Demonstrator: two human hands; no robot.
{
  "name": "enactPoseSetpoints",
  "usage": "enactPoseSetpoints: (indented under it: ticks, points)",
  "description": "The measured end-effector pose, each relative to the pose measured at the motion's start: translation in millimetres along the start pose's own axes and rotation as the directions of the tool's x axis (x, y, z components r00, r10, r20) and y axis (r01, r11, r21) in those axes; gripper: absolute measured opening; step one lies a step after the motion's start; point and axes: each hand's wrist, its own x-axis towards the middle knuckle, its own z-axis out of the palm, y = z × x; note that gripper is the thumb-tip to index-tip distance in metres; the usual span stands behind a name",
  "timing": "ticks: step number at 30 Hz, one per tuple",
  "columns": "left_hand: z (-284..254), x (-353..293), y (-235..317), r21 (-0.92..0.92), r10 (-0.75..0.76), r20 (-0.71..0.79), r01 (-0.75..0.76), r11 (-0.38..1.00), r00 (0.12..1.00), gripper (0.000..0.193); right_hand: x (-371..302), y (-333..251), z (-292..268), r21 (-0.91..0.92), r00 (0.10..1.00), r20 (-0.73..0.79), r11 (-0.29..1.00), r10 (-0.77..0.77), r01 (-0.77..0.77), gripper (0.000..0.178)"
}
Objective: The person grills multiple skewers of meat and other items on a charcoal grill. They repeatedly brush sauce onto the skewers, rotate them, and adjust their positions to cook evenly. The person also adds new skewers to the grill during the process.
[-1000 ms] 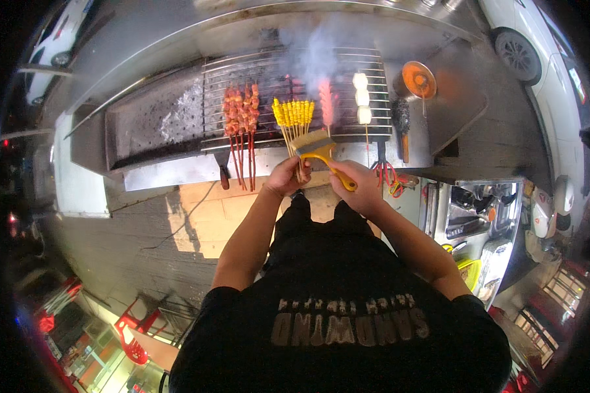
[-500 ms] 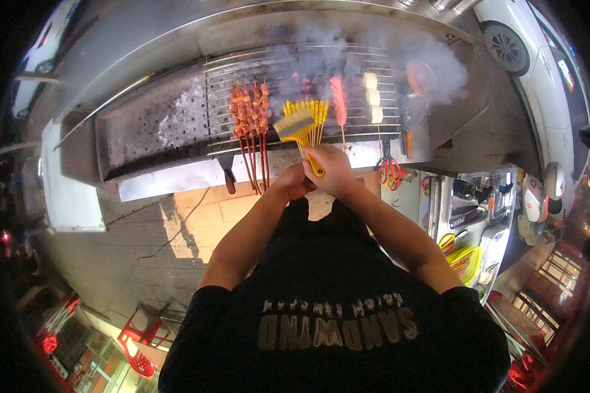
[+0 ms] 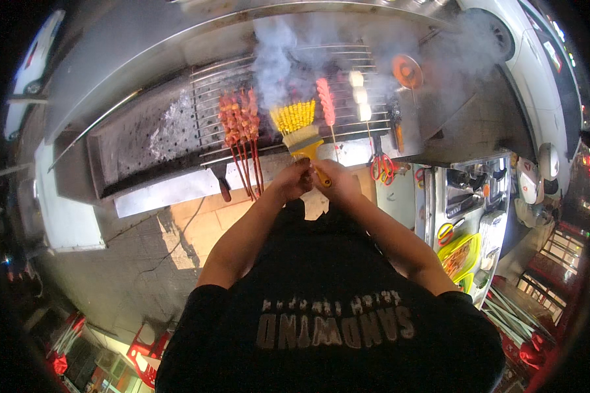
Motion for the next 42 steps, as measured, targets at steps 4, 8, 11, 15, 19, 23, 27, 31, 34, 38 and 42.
enactPoseSetpoints:
  ticks: [4,8,11,15,19,23,27,31,34,38,42]
  points:
    - [2.0,-2.3,0.5,0.051,0.033,0.007,-0.034,0.998,0.999,0.012,6.8,0.7,2.9,0.026,0.992,-0.056,0.993,-0.117,0.119,0.03]
    - [3.8,-14.8,13.7,0.116,0.026,0.056,-0.032,0.993,0.998,0.016,19.6,-2.0,-11.0,0.056,0.988,-0.085,0.99,-0.128,0.133,0.03]
    - [1.9,-27.6,12.2,0.123,0.006,-0.014,-0.004,0.992,1.0,0.027,13.2,-3.4,-38.5,0.147,0.988,-0.117,0.982,-0.104,0.121,0.029]
    - [0.4,-59.1,-2.7,0.577,-0.076,-0.255,0.215,0.788,0.964,0.033,10.0,10.4,-78.9,0.268,0.978,-0.186,0.963,0.094,-0.041,0.024]
    - [27.6,-80.5,-32.1,0.997,0.317,-0.073,0.064,0.039,0.946,0.044,23.8,32.6,-100.7,0.311,0.985,-0.143,0.949,0.099,-0.05,0.023]
    - [75.8,-17.6,-19.7,0.974,0.625,0.228,-0.178,-0.142,0.746,0.02,71.3,47.9,-99.5,0.272,0.988,-0.149,0.958,-0.049,0.089,0.022]
    - [94.8,28.2,-13.7,0.451,0.319,-0.158,-0.219,0.865,0.934,0.012,115.3,66.2,-93.8,0.452,0.993,-0.086,0.885,-0.08,0.111,0.022]
    - [105.0,26.3,-22.4,0.382,0.352,-0.133,-0.28,0.881,0.926,0.016,72.2,89.4,-101.4,0.159,0.991,0.123,0.986,-0.06,0.04,0.024]
    - [117.8,14.8,-30.7,0.447,0.446,-0.193,-0.326,0.833,0.874,0.018,21.2,97.5,-116.7,0.258,0.981,0.074,0.953,-0.182,0.158,0.023]
    - [128.0,6.2,-33.2,0.662,0.602,-0.241,-0.325,0.676,0.761,0.019,42.0,96.8,-140.9,0.472,0.986,0.118,0.88,-0.115,0.046,0.021]
    - [122.0,14.0,-36.0,0.742,0.663,-0.245,-0.303,0.598,0.708,0.019,124.9,92.5,-125.7,0.269,0.98,-0.01,0.943,-0.201,0.196,0.022]
